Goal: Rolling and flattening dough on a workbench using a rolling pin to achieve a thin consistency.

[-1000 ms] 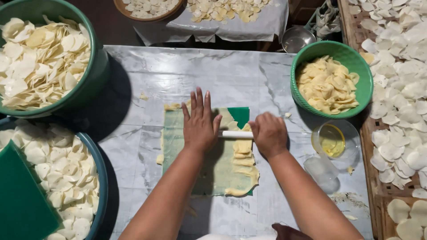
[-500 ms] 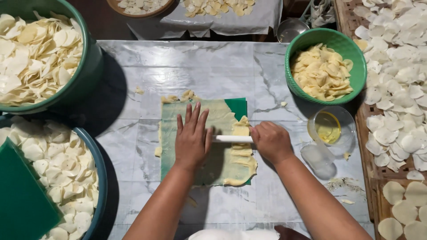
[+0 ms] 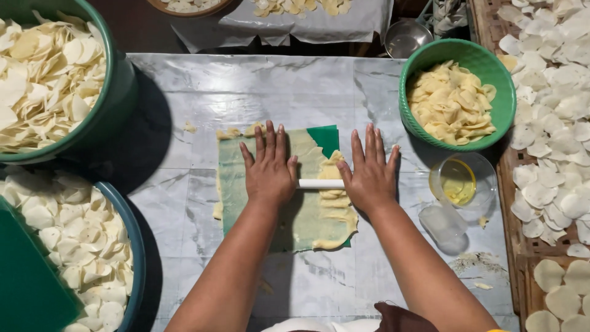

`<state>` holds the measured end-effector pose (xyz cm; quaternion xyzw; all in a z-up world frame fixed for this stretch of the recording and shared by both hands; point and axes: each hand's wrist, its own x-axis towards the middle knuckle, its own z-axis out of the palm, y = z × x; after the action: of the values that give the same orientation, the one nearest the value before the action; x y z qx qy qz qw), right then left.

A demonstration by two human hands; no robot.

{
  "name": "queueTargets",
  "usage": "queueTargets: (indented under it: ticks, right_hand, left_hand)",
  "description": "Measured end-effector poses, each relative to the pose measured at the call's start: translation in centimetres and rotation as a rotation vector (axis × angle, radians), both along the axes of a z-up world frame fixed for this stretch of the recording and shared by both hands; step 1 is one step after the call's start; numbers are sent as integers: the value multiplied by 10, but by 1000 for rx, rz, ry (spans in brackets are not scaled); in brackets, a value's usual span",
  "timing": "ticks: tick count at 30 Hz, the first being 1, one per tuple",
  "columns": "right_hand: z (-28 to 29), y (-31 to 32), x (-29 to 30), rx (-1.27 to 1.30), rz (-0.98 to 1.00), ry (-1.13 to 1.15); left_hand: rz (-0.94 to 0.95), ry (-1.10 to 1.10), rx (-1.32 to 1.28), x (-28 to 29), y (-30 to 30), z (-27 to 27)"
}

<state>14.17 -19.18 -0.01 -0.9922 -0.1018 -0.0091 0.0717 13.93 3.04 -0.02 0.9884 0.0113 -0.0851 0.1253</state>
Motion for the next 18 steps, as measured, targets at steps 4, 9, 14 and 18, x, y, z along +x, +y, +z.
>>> queueTargets:
  ticks: [4, 9, 14, 18]
  right_hand:
    - [-27, -12, -39, 56, 21, -146]
    - [-66, -35, -68, 44, 109, -441]
    - [-51, -45, -59, 41, 72, -436]
    - [-49, -41, -67, 31, 73, -398]
  left_hand:
    - [-17, -84, -10, -30, -3, -5]
    - [-50, -332, 10, -68, -4, -38]
    - [-100, -581, -71, -62, -8, -37]
    - [-99, -256, -70, -76, -6, -64]
